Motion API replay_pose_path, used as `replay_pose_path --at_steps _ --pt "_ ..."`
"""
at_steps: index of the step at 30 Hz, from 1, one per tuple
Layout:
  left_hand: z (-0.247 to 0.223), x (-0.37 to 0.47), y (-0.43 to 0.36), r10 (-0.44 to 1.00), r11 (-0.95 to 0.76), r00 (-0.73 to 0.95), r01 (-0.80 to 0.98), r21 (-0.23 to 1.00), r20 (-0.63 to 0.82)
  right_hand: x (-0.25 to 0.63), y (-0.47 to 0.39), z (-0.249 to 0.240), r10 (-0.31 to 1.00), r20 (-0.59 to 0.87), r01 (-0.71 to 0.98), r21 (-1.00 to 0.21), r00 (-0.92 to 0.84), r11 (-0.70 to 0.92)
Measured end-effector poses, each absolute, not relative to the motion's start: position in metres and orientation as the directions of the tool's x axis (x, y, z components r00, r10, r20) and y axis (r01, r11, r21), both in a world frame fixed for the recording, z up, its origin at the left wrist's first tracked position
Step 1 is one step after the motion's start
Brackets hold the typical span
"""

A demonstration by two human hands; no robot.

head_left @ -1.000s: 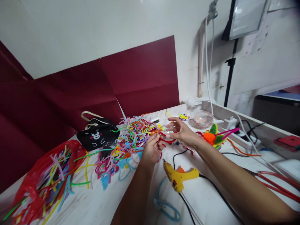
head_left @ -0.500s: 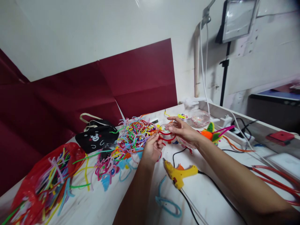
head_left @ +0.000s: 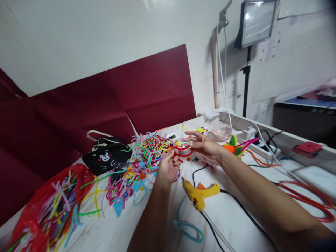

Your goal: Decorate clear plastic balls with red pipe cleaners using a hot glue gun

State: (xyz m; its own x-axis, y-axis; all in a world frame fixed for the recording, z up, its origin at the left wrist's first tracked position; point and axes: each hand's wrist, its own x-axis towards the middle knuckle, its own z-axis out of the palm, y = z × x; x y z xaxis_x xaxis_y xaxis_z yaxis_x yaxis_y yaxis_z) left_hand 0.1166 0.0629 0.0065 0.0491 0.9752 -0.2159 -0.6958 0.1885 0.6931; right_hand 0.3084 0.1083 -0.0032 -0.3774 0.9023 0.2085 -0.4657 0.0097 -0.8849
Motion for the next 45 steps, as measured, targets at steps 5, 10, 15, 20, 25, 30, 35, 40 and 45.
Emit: replay_pose_path --at_steps 5,10,15,20,25,30,35,40,45 --pt "0.006 0.118 0.062 0.977 0.188 0.058 -0.700 0.689 -0.207 0.310 0.109 -0.004 0.902 0.207 -0.480 -0.877 -0.378 0.000" --pt "0.007 0.119 0.062 0.973 0.192 0.047 -0.705 0.683 -0.225 0.309 0.111 -0.006 0.906 0.194 -0.505 -0.863 -0.375 -0.025" --pt "0.006 0.117 0.063 0.969 0.196 0.036 -0.720 0.666 -0.246 0.308 0.111 -0.005 0.909 0.166 -0.546 -0.834 -0.383 -0.078" --pt "0.005 0.115 0.064 0.970 0.192 0.039 -0.736 0.649 -0.242 0.307 0.110 -0.004 0.909 0.183 -0.571 -0.818 -0.374 -0.070" --pt "0.006 0.115 0.064 0.969 0.195 0.046 -0.744 0.639 -0.242 0.306 0.111 -0.006 0.907 0.183 -0.565 -0.822 -0.378 -0.069" --pt "0.007 0.117 0.063 0.969 0.191 0.042 -0.754 0.628 -0.244 0.304 0.110 -0.006 0.915 0.159 -0.573 -0.815 -0.371 -0.090" --pt "0.009 0.118 0.061 0.972 0.159 0.018 -0.784 0.600 -0.234 0.300 0.111 -0.008 0.923 0.135 -0.620 -0.773 -0.362 -0.130" --pt "0.010 0.118 0.061 0.975 0.109 -0.026 -0.808 0.579 -0.221 0.294 0.111 -0.011 0.900 0.094 -0.621 -0.754 -0.425 -0.214" --pt "0.008 0.122 0.061 0.976 0.081 -0.052 -0.813 0.577 -0.210 0.281 0.103 -0.012 0.881 0.074 -0.620 -0.738 -0.468 -0.267"
